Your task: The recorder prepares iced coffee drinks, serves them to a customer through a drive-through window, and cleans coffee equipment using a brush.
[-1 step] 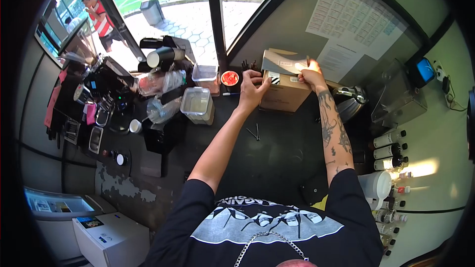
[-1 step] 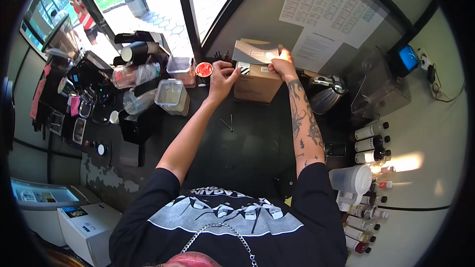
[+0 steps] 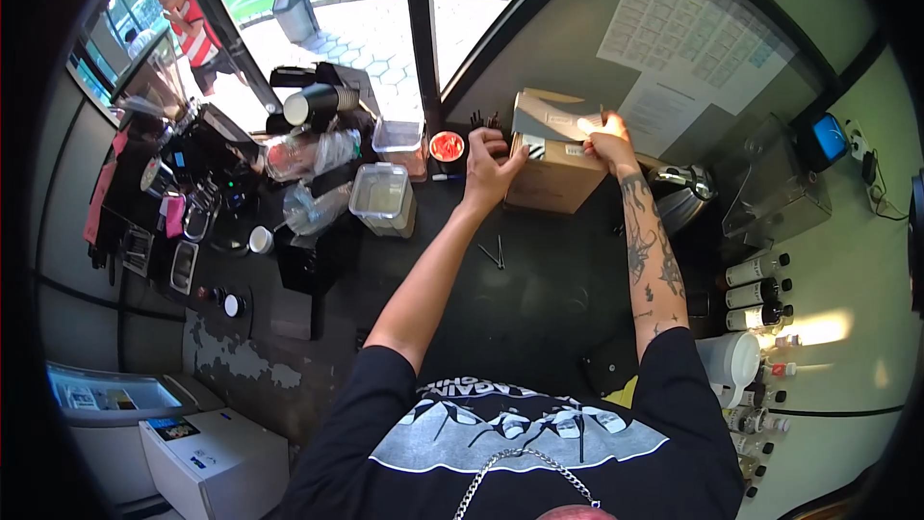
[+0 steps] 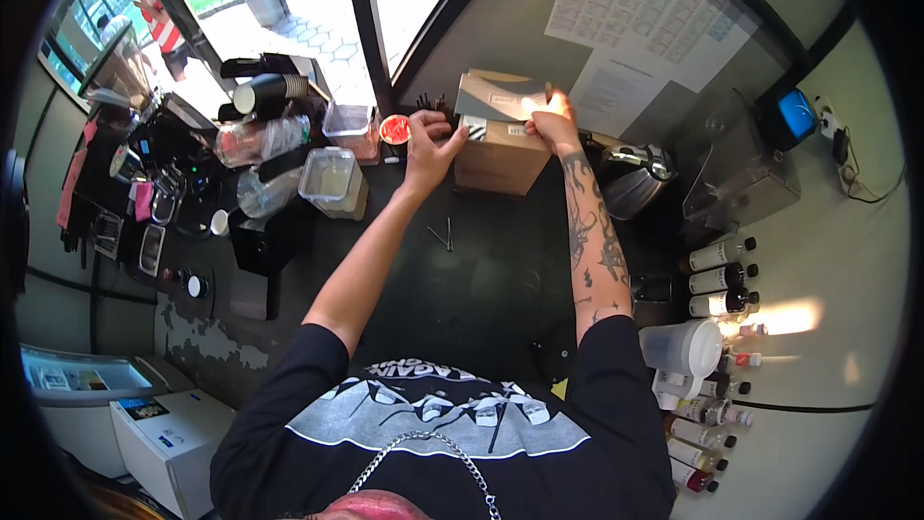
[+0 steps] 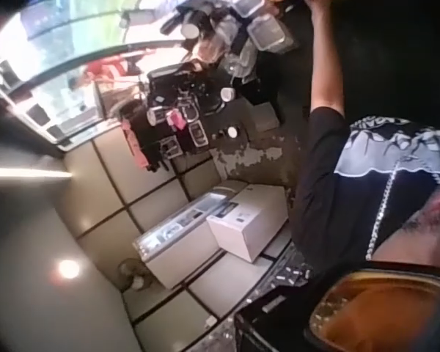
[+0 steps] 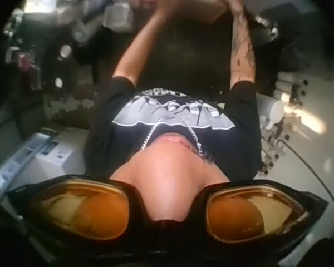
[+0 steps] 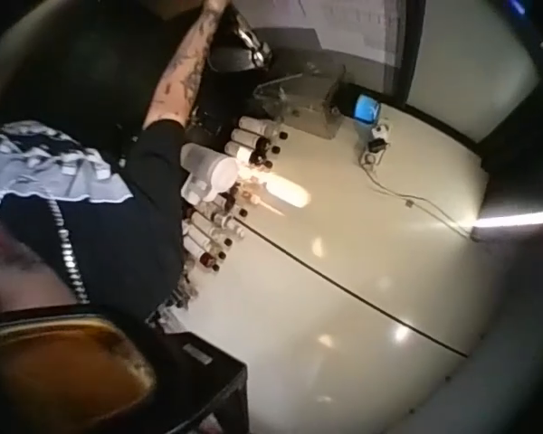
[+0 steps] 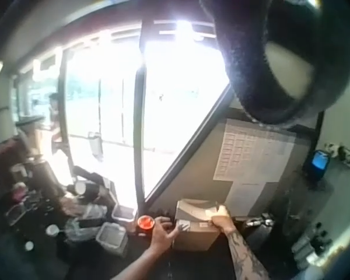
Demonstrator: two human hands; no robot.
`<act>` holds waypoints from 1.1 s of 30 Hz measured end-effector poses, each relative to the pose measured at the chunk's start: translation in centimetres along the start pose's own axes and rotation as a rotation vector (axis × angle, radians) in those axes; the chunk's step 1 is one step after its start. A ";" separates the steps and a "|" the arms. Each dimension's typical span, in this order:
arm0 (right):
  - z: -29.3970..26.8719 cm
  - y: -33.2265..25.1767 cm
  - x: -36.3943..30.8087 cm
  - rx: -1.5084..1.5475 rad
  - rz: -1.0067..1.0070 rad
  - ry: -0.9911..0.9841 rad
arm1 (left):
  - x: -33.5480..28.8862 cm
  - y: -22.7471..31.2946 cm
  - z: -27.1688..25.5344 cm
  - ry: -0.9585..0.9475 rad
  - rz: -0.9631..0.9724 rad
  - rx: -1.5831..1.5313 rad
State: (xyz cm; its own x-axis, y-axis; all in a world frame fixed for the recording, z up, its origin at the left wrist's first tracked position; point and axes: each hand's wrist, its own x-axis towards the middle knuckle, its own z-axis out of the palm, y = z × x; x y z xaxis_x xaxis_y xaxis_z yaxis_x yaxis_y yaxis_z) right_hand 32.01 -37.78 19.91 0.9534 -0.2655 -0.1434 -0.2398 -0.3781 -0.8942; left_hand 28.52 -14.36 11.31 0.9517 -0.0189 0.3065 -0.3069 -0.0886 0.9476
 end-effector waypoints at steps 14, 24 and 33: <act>0.9 6.2 -9.5 -0.116 -0.694 0.641 | -2.4 -1.6 -2.6 -0.008 0.204 0.283; 11.4 20.0 -20.0 -0.357 -0.556 -0.244 | -17.3 -5.2 -5.2 -0.658 0.353 0.957; 9.2 15.6 -28.6 0.158 -0.267 -0.699 | -25.8 3.2 -9.1 -0.264 -0.751 -0.119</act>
State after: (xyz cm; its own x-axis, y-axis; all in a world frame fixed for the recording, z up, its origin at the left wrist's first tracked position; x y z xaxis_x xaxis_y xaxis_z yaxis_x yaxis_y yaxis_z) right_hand 2.72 -27.93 6.11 0.8819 0.4603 -0.1018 -0.0060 -0.2050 -0.9787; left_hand 2.93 -5.07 7.30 0.8704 -0.2326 -0.4339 0.4313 -0.0651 0.8999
